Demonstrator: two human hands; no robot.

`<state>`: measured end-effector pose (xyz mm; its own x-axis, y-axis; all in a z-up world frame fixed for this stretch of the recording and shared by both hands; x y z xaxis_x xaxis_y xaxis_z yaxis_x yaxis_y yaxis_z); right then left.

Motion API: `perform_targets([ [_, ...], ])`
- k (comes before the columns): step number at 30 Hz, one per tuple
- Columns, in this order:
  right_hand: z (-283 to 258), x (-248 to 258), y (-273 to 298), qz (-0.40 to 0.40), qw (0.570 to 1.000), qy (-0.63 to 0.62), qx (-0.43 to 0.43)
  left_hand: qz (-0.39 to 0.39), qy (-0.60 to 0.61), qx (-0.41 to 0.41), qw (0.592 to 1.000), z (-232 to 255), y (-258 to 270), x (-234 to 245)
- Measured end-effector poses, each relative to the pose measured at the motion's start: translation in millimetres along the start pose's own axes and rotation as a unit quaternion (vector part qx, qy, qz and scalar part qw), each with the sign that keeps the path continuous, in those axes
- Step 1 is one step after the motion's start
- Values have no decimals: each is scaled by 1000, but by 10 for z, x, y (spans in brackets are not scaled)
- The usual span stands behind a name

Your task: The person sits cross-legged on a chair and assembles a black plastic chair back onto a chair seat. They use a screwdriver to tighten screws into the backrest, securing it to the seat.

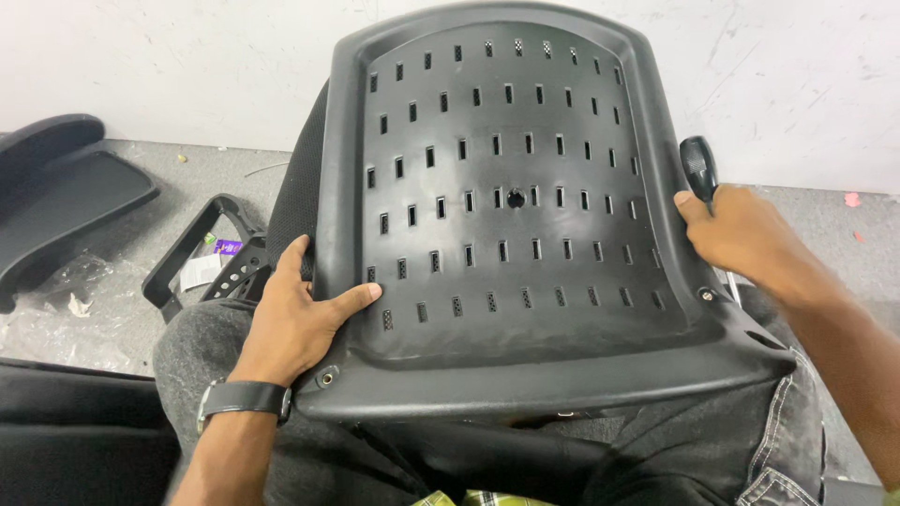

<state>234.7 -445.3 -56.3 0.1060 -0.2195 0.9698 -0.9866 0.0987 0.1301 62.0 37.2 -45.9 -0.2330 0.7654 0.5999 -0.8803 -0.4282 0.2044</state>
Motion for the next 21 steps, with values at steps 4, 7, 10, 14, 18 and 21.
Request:
perform_targets([
  [4, 228, -177, -23, -51, 991, -97, -73, 5, 23, -8, 1000, -12, 22, -1],
  [7, 297, -226, -12, -75, 985, -106, -111, 2, 26, -7, 1000, 0, 52, 4],
  [10, 207, -218, 3, -24, 982, -170, -84, 0, 24, -10, 1000, 39, 90, 29],
  [14, 168, -201, 95, 11, 978, -194, -73, -1, 63, -65, 996, 190, 114, 108],
  [18, 42, 70, 83, 96, 980, -172, -10, -10, 91, -76, 993, 345, 38, 201],
  [21, -123, 353, -60, 157, 958, -236, 49, 34, 42, -114, 992, 515, -154, 376],
])
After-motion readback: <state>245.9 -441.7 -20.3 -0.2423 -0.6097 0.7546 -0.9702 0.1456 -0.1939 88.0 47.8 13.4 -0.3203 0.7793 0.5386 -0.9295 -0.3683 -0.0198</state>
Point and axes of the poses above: each hand's wrist, its own y-axis away from the middle knuckle, its own x-axis out of the back of the hand, z = x × y, the point moved 9 cm from there along -y, towards the middle knuckle, and after that the axes turned 5 degrees about y, right-handed, at the moved point
